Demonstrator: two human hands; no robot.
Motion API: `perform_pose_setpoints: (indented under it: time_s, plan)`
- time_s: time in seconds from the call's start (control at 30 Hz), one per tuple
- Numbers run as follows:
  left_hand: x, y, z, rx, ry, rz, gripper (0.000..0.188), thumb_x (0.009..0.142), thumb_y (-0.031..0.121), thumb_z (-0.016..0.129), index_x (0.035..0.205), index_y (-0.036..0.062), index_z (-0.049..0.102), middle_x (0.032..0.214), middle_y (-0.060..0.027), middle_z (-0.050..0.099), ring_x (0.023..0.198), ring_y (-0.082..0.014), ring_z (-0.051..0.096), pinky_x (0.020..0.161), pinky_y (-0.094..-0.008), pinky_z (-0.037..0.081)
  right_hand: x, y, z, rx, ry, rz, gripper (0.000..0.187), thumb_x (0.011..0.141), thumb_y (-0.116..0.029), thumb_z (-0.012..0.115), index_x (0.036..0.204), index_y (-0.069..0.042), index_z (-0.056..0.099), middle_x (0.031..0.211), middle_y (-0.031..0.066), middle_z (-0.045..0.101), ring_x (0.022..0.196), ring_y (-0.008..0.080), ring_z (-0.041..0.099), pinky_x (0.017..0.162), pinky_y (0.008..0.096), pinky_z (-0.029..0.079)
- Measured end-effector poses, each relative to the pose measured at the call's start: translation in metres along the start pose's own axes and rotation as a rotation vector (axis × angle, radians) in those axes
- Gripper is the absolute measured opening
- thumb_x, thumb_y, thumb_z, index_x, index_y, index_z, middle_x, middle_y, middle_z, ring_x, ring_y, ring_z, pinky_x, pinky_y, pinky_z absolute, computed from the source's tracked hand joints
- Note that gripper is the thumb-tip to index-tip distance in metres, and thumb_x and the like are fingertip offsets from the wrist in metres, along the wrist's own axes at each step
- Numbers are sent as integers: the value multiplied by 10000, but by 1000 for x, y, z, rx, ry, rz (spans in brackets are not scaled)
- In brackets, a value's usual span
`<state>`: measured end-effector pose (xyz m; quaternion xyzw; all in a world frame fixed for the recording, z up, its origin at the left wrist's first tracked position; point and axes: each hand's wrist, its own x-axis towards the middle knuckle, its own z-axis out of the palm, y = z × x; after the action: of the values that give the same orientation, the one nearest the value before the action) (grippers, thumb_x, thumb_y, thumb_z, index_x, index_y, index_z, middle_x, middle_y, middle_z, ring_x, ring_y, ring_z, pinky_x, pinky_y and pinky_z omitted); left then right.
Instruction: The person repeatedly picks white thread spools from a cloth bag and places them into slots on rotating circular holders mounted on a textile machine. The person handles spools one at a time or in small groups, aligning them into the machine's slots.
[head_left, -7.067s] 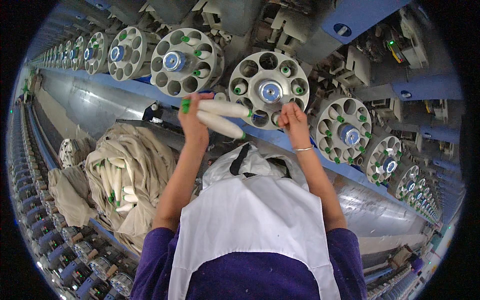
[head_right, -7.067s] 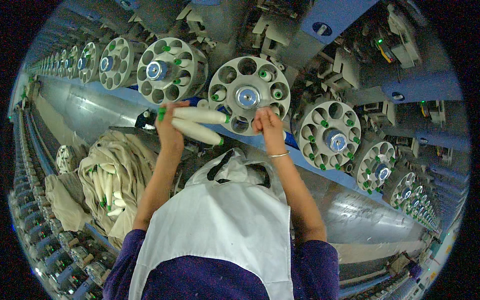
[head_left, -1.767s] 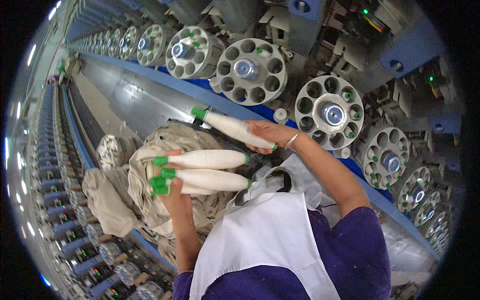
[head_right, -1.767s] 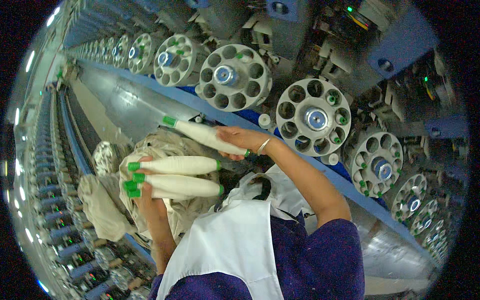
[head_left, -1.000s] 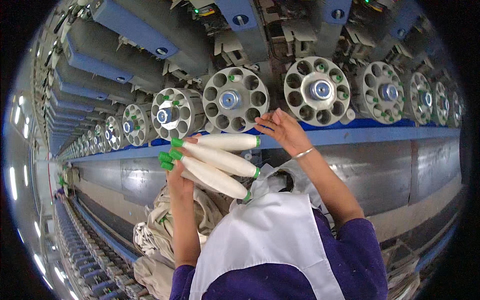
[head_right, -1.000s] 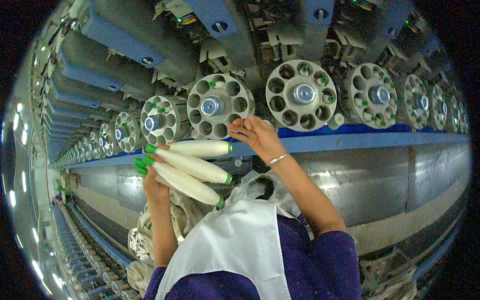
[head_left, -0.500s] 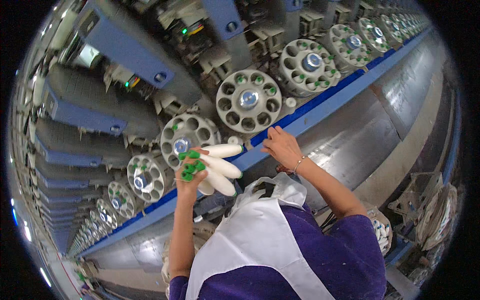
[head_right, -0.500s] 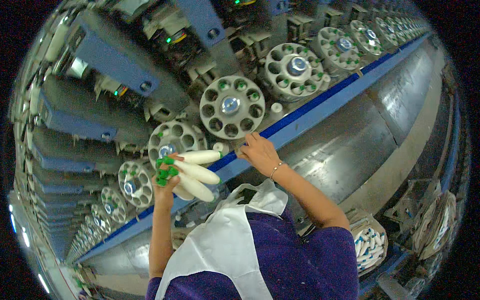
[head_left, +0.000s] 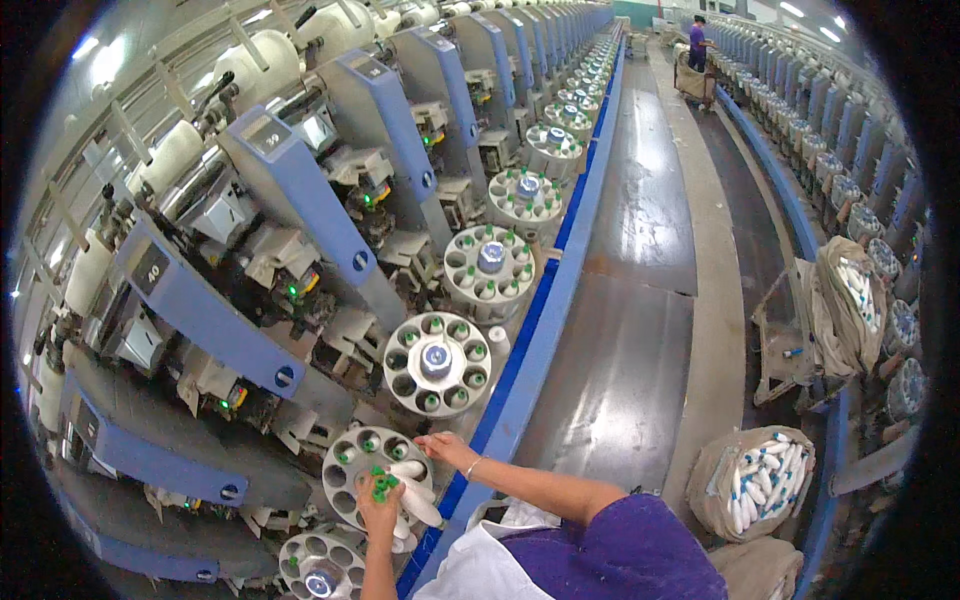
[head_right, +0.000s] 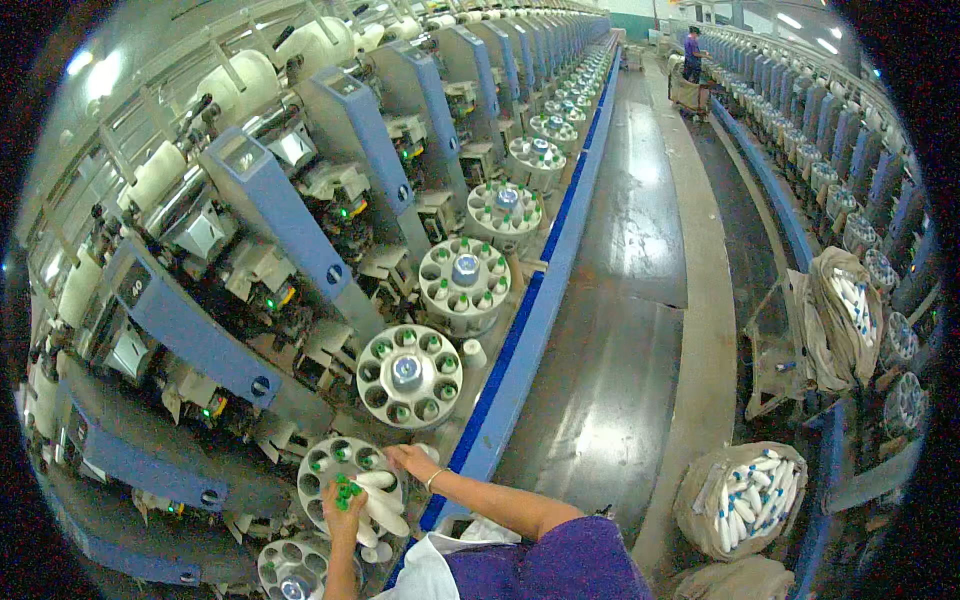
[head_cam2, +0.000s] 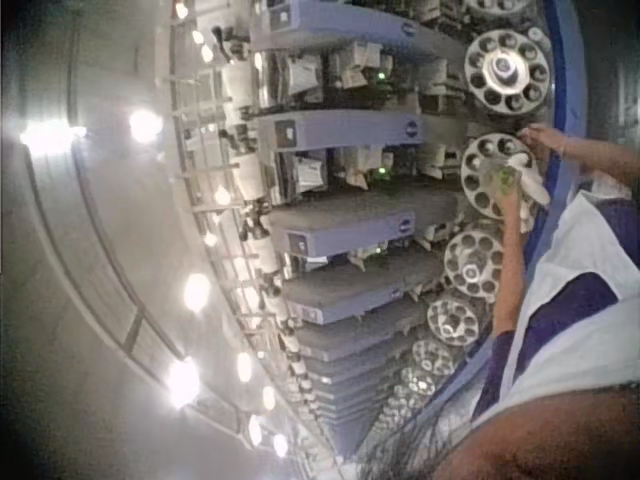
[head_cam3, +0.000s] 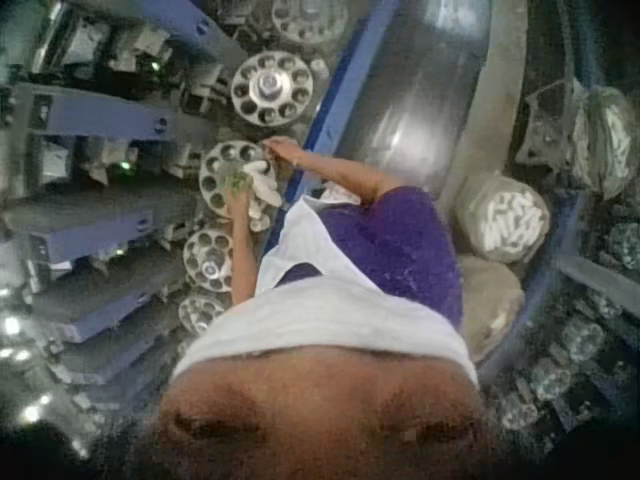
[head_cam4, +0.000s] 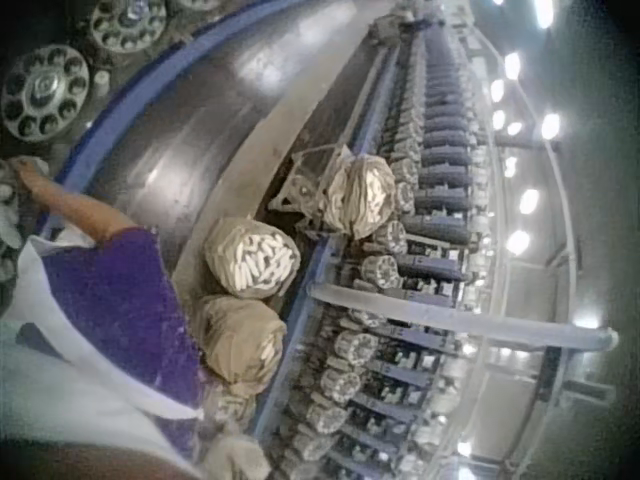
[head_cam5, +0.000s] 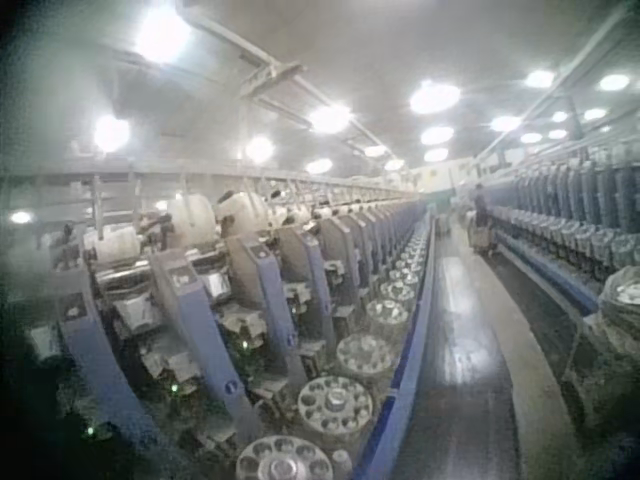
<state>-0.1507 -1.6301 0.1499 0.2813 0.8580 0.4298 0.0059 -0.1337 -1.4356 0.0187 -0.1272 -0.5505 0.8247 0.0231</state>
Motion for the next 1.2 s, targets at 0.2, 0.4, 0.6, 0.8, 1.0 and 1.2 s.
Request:
perform_pose_setpoints:
  time_s: [0.2, 0.4, 0.6, 0.8, 1.0, 1.2]
  plan:
    - [3, 35, -26, -551, 83, -235, 327, 720, 42, 713, 1036, 7, 640, 943, -63, 641, 859, -187, 596, 799, -305, 462, 12, -43, 10, 431, -361, 8, 589, 1005, -474, 329, 1327, -6, 488, 1383, 98, 479, 1299, 205, 409, 1110, 340, 285]
    - [-23, 32, -82, -927, 405, -277, 412, 828, 208, 690, 1137, -13, 532, 1049, -128, 603, 995, -242, 582, 890, -389, 475, -20, -73, 57, -84, -1009, 213, 643, 909, -480, 572, 1360, -41, 438, 1110, 80, 578, 942, 137, 555, 790, 267, 462]
    - [-63, 42, -90, -905, 804, -434, 404, 907, 222, 607, 1228, 0, 502, 1205, -164, 554, 1107, -283, 554, 971, -455, 460, -15, -51, 89, -740, -680, -292, 511, 954, -509, 430, 984, -41, 633, 813, 122, 653, 681, 268, 617, 615, 408, 479]
    - [-89, 38, -81, -983, 824, -377, 492, 952, 272, 524, 1338, -17, 428, 1336, -199, 487, 1221, -347, 481, 1032, -510, 403, -17, -39, 92, -909, -586, -546, 170, 866, -162, 485, 892, -40, 601, 849, 173, 603, 790, 331, 586, 740, 419, 486]
    - [-109, 36, -84, -928, 1015, -399, 346, 910, 179, 624, 1204, 15, 543, 1189, -114, 586, 1101, -222, 556, 958, -401, 459, -15, -69, 56, 114, -344, 134, 230, 989, -240, 470, 849, -62, 510, 935, 56, 602, 792, 198, 609, 892, 355, 507]
    - [-114, 47, -80, -879, 1021, -489, 317, 928, 190, 594, 1180, 0, 563, 1142, -115, 608, 1054, -216, 580, 939, -377, 469, -15, -67, 75, 546, -404, 353, 137, 987, -151, 441, 865, -100, 477, 781, 6, 501, 696, 108, 514, 582, 231, 450]
